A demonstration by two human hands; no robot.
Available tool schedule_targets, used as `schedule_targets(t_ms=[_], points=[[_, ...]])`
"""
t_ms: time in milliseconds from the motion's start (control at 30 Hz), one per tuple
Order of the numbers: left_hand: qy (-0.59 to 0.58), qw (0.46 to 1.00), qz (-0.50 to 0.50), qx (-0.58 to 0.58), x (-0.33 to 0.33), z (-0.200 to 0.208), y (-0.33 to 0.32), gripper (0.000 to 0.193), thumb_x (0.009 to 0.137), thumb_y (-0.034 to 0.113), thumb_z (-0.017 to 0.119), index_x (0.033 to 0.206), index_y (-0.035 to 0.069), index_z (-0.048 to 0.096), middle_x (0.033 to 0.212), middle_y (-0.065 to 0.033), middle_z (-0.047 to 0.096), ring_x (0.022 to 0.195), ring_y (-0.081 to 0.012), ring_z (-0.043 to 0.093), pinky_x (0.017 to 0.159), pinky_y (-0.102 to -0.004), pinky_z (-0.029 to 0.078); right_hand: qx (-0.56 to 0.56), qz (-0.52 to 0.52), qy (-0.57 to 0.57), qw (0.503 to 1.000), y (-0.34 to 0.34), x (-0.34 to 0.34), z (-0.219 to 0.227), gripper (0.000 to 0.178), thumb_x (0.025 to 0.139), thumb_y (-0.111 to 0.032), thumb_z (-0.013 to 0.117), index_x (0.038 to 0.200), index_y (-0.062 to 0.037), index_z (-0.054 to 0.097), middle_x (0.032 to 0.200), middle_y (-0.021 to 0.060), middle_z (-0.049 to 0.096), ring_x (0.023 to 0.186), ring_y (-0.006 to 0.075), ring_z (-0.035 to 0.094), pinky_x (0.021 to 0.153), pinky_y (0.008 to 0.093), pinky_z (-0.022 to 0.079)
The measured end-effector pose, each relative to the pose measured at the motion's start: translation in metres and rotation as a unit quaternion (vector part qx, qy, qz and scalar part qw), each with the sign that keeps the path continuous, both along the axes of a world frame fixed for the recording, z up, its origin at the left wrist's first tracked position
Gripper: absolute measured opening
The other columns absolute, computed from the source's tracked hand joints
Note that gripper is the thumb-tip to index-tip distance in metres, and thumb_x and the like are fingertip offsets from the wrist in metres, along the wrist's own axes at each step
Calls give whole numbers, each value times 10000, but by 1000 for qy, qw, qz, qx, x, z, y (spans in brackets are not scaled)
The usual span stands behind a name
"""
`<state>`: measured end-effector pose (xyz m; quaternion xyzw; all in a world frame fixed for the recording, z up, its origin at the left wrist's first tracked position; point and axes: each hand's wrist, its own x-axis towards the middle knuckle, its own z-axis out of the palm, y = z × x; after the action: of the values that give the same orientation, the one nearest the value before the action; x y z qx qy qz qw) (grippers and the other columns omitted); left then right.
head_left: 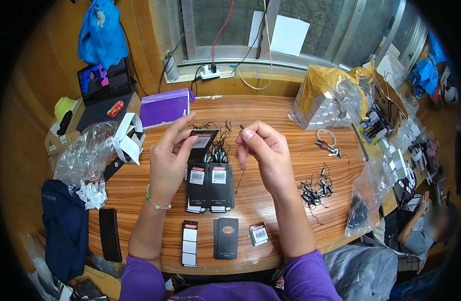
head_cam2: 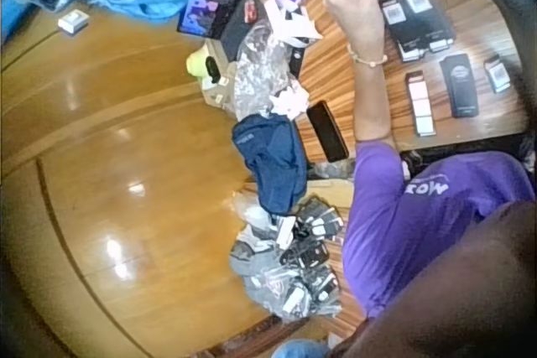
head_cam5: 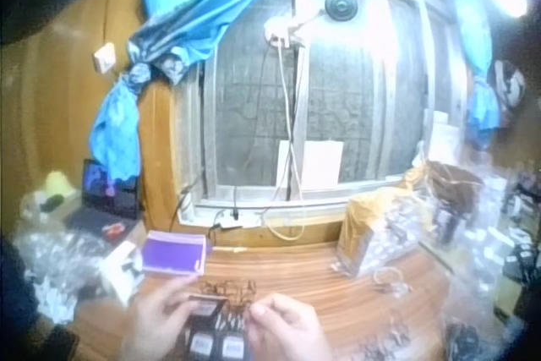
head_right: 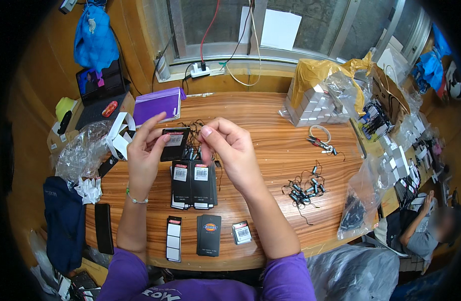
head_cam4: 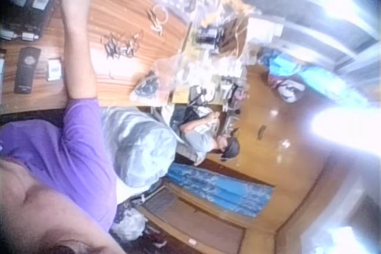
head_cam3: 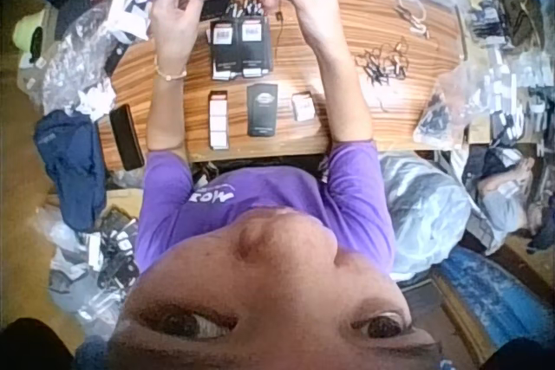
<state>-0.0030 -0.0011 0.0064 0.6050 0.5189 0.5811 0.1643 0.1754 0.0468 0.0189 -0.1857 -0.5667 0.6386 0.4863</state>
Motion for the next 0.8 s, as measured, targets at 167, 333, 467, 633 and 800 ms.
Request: schedule_targets(t_ms=[167, 333, 467, 633, 800], points=[[-91, 996, -13, 22, -2, 5, 3, 626, 794, -56, 579, 1344, 61, 305, 897, -44, 619, 736, -51, 537, 640, -191, 451, -19, -17, 6, 1000, -3, 11, 8, 183, 882, -178, 530, 804, -21, 582, 641, -26, 515, 507, 13, 362, 454, 168, 274], [-220, 908, 158, 319, -79, 94, -3, 358, 847, 106, 573, 1170, 6, 456, 962, -78, 558, 848, -119, 536, 722, -237, 435, -1, -49, 10, 999, 2, 17, 3, 190, 871, -182, 547, 779, -21, 592, 636, -34, 513, 508, 9, 353, 448, 167, 255], [-176, 855, 47, 487, -151, 168, -52, 166, 847, 40, 542, 1007, -2, 546, 989, -135, 596, 885, -196, 579, 799, -304, 475, 46, -64, -10, 997, 0, 16, 8, 213, 863, -167, 547, 732, -5, 590, 557, -31, 460, 506, 33, 367, 467, 187, 276], [18, 988, 62, 140, -35, 87, -21, 285, 799, 28, 613, 1083, 24, 589, 936, -25, 619, 779, -56, 555, 654, -183, 448, 55, -65, -33, 996, 9, 22, 2, 224, 873, -163, 542, 773, 18, 625, 695, 4, 598, 641, 36, 483, 581, 185, 378], [-27, 996, -44, -77, -4, 13, 1, 305, 811, 16, 601, 1114, 24, 581, 840, -5, 624, 727, -27, 534, 621, -157, 423, 121, -100, -99, 983, 3, 9, 2, 221, 871, -170, 532, 746, 0, 597, 574, -52, 438, 533, 25, 325, 470, 200, 247]])
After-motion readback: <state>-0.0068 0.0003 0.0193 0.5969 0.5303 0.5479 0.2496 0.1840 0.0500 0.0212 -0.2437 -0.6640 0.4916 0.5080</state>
